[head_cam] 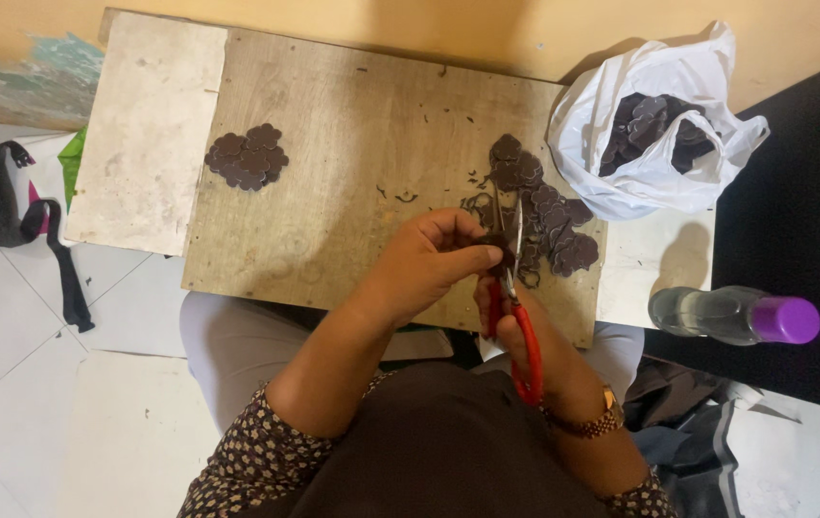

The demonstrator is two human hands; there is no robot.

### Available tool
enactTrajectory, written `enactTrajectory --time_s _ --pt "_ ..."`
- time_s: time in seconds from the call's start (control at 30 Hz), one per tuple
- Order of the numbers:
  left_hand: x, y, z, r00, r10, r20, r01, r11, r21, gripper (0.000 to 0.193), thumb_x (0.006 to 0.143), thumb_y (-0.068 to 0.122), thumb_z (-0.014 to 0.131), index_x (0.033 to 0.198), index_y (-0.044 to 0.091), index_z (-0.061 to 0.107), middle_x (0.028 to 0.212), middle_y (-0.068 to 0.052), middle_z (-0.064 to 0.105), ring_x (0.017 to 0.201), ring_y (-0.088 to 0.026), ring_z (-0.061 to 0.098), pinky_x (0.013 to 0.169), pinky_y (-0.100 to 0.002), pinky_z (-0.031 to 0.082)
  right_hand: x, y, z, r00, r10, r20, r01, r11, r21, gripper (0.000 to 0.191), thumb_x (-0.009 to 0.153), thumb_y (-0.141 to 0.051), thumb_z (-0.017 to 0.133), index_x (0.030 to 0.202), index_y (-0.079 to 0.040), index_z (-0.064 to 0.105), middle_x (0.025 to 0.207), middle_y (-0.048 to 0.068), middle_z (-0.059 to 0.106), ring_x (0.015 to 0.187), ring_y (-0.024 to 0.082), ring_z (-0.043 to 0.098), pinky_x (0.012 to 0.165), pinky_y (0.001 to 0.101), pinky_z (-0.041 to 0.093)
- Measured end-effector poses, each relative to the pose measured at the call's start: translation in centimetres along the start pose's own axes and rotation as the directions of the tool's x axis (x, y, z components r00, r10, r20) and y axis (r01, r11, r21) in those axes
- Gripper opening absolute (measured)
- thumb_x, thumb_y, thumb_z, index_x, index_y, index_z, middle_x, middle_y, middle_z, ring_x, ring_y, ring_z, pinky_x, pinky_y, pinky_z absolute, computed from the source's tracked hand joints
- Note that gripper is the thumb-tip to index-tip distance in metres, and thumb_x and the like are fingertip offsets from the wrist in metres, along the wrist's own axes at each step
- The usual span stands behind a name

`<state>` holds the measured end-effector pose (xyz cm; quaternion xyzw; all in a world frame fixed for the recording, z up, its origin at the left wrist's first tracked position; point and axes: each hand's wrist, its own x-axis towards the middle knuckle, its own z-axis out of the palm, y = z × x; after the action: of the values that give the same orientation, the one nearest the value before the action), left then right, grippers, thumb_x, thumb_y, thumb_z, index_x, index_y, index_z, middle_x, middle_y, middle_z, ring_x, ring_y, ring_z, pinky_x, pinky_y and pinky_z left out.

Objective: The person sits on the floor and uses red-handled scissors to trim the edges of dark brown flower-shaped fabric pieces. They hold each piece with the left hand and cut with the right, placing trimmed pieces into a white bag on the table.

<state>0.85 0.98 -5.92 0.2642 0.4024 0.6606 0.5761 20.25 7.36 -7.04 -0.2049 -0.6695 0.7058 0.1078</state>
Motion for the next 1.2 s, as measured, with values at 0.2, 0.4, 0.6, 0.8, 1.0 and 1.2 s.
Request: enactTrajectory --time_s 0.2,0.4,0.6,0.8,1.0,1.2 --pt "-0.1 -0.4 0.4 0.998 0.036 -0.055 -0.032 0.997 0.069 0.01 0.091 0.004 0.077 0.093 0.006 0.067 0.089 -0.002 0.071 0.082 -0.009 0.067 0.075 -0.023 0.055 0.2 -0.2 0.4 0.999 -0.032 -0.02 0.032 0.999 -0.03 0.079 0.089 -0.083 0.051 0.111 -0.007 0.053 0.088 -0.001 0.048 0.075 0.01 0.044 0.064 0.0253 0.039" --pt "0.1 -1.1 1.1 0.991 0.028 -0.13 -0.025 0.999 0.019 0.012 0.088 0.004 0.079 0.091 0.006 0.067 0.087 -0.002 0.071 0.079 -0.008 0.066 0.073 -0.023 0.055 0.3 -0.1 0.4 0.994 -0.105 -0.033 0.1 0.988 -0.117 0.075 0.096 -0.081 0.043 0.104 -0.007 0.053 0.089 0.0 0.049 0.079 0.009 0.046 0.068 0.0254 0.041" --pt "0.4 -2.0 0.9 0.992 0.067 -0.106 -0.07 0.997 -0.032 0.011 0.091 0.004 0.078 0.09 0.005 0.067 0.087 -0.002 0.071 0.08 -0.009 0.066 0.075 -0.024 0.055 0.6 0.6 0.6 0.988 -0.121 -0.101 0.109 0.987 -0.114 0.075 0.096 -0.08 0.041 0.107 -0.007 0.054 0.089 0.002 0.052 0.077 0.01 0.05 0.066 0.0268 0.045" --pt "0.8 -2.8 0.5 0.986 0.098 -0.132 -0.107 0.992 -0.06 0.011 0.09 0.004 0.079 0.092 0.005 0.068 0.09 -0.001 0.068 0.084 -0.009 0.063 0.078 -0.025 0.053 0.6 1.4 0.7 0.99 -0.065 -0.127 0.062 0.998 -0.029 0.07 0.097 -0.075 0.044 0.102 -0.006 0.052 0.087 0.001 0.05 0.072 0.01 0.048 0.062 0.0255 0.043" --pt "0.6 -2.3 0.1 0.991 0.084 -0.106 -0.082 0.996 0.023 0.011 0.093 0.006 0.073 0.102 0.004 0.069 0.093 -0.001 0.071 0.085 -0.009 0.065 0.079 -0.024 0.054 0.7 1.6 0.3 0.993 0.005 -0.116 -0.001 0.999 0.04 0.07 0.094 -0.072 0.05 0.116 -0.006 0.051 0.088 -0.001 0.043 0.072 0.01 0.043 0.061 0.0256 0.042" --pt "0.4 -1.5 0.7 0.99 0.073 -0.118 -0.071 0.997 0.019 0.012 0.095 0.009 0.073 0.104 0.001 0.07 0.092 -0.005 0.073 0.081 -0.01 0.066 0.076 -0.026 0.055 0.8 0.6 -0.2 0.998 -0.05 -0.029 0.05 0.999 0.018 0.079 0.091 -0.079 0.051 0.118 -0.005 0.05 0.097 0.001 0.048 0.084 0.012 0.048 0.073 0.0278 0.046"
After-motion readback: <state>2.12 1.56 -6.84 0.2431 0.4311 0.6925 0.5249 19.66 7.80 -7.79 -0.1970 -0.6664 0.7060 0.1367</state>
